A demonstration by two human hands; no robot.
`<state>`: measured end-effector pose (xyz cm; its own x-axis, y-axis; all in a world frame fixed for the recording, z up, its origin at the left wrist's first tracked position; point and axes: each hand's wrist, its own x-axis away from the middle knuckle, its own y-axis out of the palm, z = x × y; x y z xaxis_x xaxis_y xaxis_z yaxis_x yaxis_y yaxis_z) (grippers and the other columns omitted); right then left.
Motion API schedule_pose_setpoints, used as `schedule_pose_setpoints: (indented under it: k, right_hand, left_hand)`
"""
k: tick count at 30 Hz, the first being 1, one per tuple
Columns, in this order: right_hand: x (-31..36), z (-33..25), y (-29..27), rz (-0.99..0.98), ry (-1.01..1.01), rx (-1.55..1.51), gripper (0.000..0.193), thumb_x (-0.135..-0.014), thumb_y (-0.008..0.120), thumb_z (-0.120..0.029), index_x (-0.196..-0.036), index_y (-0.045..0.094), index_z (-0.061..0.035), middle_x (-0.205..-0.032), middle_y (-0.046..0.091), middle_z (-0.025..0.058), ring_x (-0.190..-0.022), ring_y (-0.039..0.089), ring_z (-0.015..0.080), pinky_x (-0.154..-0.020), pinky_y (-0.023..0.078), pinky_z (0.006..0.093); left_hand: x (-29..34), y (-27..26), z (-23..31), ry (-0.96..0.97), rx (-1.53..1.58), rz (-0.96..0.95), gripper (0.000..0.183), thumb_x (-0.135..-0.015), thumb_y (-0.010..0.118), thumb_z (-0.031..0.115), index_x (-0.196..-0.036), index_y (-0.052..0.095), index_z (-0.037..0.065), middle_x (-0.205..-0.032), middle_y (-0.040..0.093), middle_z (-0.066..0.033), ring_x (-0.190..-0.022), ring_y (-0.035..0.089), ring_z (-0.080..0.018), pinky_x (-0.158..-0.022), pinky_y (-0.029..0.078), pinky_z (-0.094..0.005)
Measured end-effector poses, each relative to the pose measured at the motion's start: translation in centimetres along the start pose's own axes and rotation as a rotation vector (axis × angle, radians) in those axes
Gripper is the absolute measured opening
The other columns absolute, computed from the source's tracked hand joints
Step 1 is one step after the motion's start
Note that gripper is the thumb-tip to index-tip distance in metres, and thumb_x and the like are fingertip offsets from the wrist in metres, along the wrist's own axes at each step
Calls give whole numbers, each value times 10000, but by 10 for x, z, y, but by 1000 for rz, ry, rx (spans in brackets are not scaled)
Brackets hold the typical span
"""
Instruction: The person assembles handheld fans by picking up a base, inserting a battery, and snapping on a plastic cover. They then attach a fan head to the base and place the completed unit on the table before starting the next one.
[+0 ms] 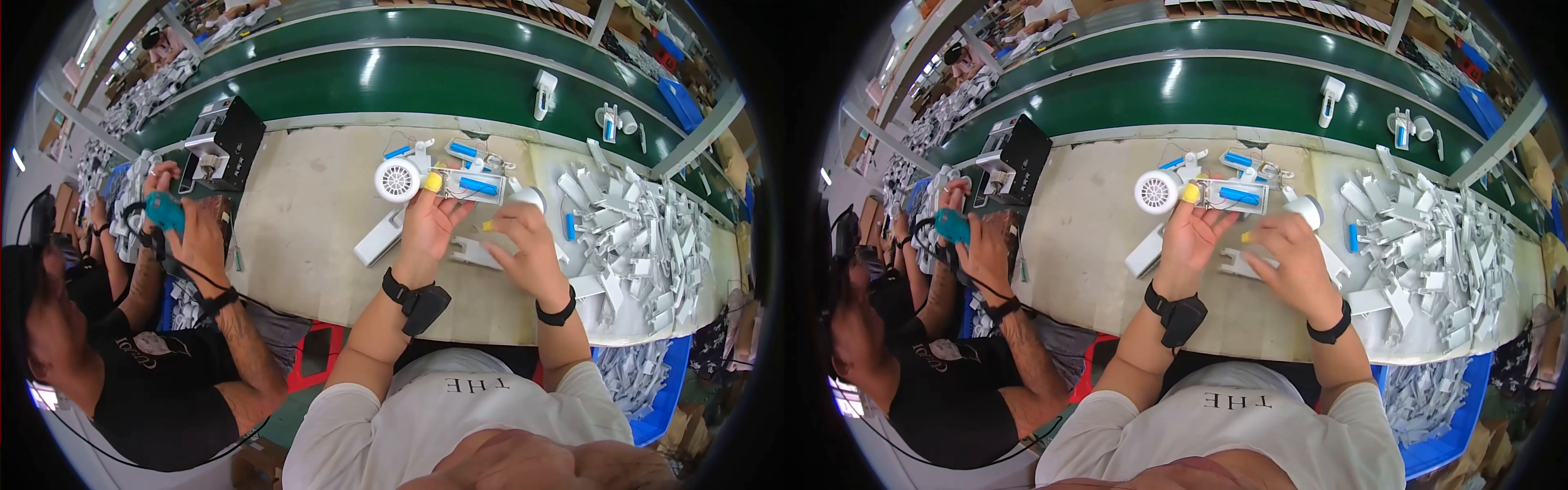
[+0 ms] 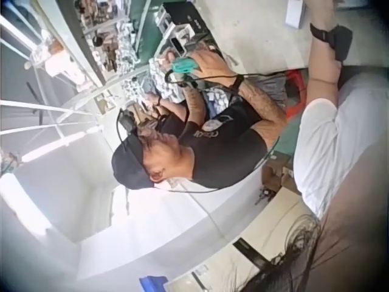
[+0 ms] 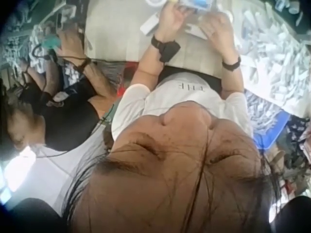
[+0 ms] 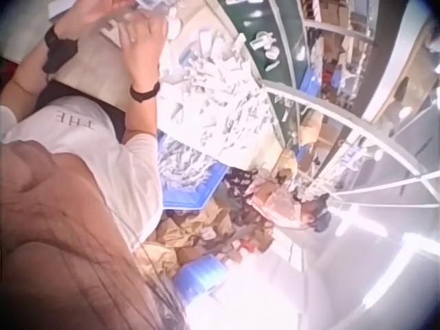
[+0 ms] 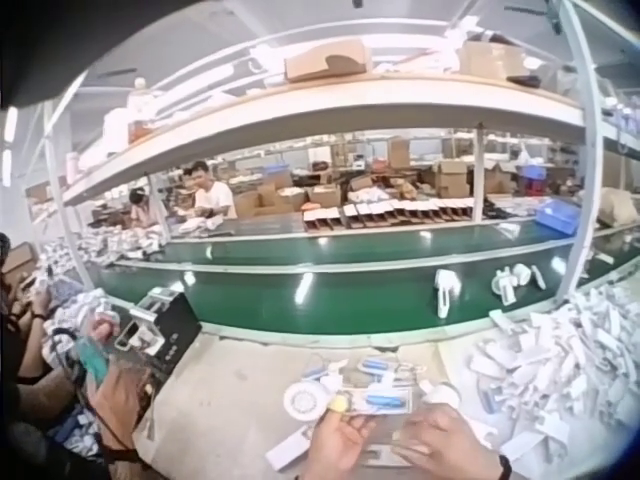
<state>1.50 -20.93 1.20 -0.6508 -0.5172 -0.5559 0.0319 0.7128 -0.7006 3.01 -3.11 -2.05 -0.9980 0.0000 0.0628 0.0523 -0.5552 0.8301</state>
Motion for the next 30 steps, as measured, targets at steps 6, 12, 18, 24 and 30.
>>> schedule_pose_setpoints:
  k: [6, 12, 18, 24, 30]
  right_hand:
    - [-14, -8, 9, 280, -103, 203, 366, -599, 755, -54, -895, 543, -88, -1042, 544, 82, -1027, 497, 308, -919, 389, 452]
    - [-4, 7, 6, 261, -111, 194, 338, -618, 738, -18, -886, 539, -72, -1072, 527, 95, -983, 526, 294, -894, 414, 423]
    - [-1, 7, -1, 297, 200, -287, 343, -649, 693, 46, -946, 558, -60, -987, 548, 114, -959, 542, 266, -793, 465, 312]
    - [-1, 3, -7, 263, -14, 108, 356, -634, 696, 7, -965, 616, -98, -987, 565, 51, -968, 547, 237, -918, 401, 424]
    - [0, 4, -4, 287, -4, 144, 343, -631, 701, -17, -948, 631, -126, -976, 579, 40, -968, 555, 224, -959, 361, 458]
  left_hand:
    - [10, 8, -21, -52, 12, -80, 384, -924, 480, 206, -1274, 427, 58, -1202, 530, -95, -1022, 558, -186, -810, 491, -328]
    - [20, 20, -24, -43, -105, -223, 428, -926, 474, 182, -1313, 366, 34, -1242, 501, -111, -1060, 536, -181, -854, 471, -326]
    - [21, 22, -27, 38, -230, -303, 475, -917, 489, 163, -1339, 319, 27, -1293, 448, -140, -1106, 510, -217, -903, 453, -356]
    - [21, 18, -32, 42, -259, -289, 513, -915, 488, 206, -1358, 293, 33, -1334, 413, -135, -1139, 485, -218, -923, 428, -364]
    - [23, 20, -33, 57, -254, -281, 485, -912, 505, 163, -1346, 326, 39, -1314, 428, -131, -1142, 479, -217, -922, 433, -354]
